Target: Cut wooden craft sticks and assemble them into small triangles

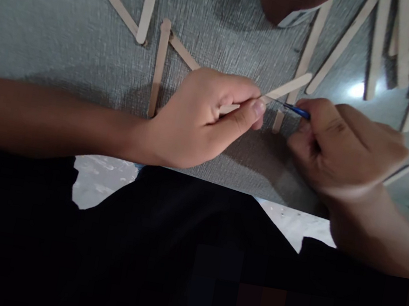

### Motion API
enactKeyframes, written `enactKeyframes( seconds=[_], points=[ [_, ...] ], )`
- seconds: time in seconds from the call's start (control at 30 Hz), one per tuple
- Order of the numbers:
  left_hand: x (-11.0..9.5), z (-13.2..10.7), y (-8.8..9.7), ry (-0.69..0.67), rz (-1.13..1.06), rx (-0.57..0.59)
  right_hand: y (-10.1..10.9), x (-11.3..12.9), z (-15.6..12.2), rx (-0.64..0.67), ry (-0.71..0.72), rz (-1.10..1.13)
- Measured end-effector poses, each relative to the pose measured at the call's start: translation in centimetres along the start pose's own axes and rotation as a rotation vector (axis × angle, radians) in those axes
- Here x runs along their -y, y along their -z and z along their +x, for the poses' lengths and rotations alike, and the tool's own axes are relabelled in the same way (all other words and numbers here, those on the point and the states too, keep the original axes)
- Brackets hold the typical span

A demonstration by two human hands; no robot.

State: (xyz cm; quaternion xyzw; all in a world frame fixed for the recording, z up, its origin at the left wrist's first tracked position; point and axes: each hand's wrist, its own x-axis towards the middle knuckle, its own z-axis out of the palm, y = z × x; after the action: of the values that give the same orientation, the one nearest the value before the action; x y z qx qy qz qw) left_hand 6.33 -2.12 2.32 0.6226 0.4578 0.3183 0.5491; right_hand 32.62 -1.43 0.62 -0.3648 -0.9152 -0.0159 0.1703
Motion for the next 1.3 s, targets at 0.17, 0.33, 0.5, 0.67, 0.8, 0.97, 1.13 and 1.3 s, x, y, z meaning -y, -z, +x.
enactKeyframes(
  seconds=[0.17, 0.33, 0.5, 0.67, 0.8, 0.97, 1.13, 1.3],
  points=[
    [0.6, 0.0, -0.2, -0.009, -0.078, -0.038, 0.1, 0.8, -0.2, 0.010, -0.010, -0.002],
    [1.7, 0.4, -0.3, 0.021, -0.203, -0.088, 0.0, 1.4, -0.9, 0.042, -0.058, 0.040],
    [2.3, 0.6, -0.3, -0.141, -0.198, -0.035, -0.5, 1.3, -1.3, 0.040, -0.039, 0.091],
    [1.6, 0.3, -0.2, -0.109, -0.158, -0.043, -0.8, 1.3, -1.3, 0.050, -0.052, 0.116],
    [2.1, 0.4, -0.3, -0.137, -0.142, -0.043, -1.1, 1.4, -1.3, 0.036, -0.057, 0.127],
    [2.9, 0.2, -0.3, -0.181, -0.053, -0.006, -1.5, 1.5, -1.6, 0.043, -0.089, 0.093],
    [2.7, -0.2, -0.4, -0.225, 0.028, -0.013, -1.7, 1.6, -1.7, 0.013, -0.059, 0.098],
    [2.3, -0.6, -0.7, -0.199, 0.038, -0.039, -1.8, 1.7, -1.5, 0.005, -0.042, 0.068]
  ],
)
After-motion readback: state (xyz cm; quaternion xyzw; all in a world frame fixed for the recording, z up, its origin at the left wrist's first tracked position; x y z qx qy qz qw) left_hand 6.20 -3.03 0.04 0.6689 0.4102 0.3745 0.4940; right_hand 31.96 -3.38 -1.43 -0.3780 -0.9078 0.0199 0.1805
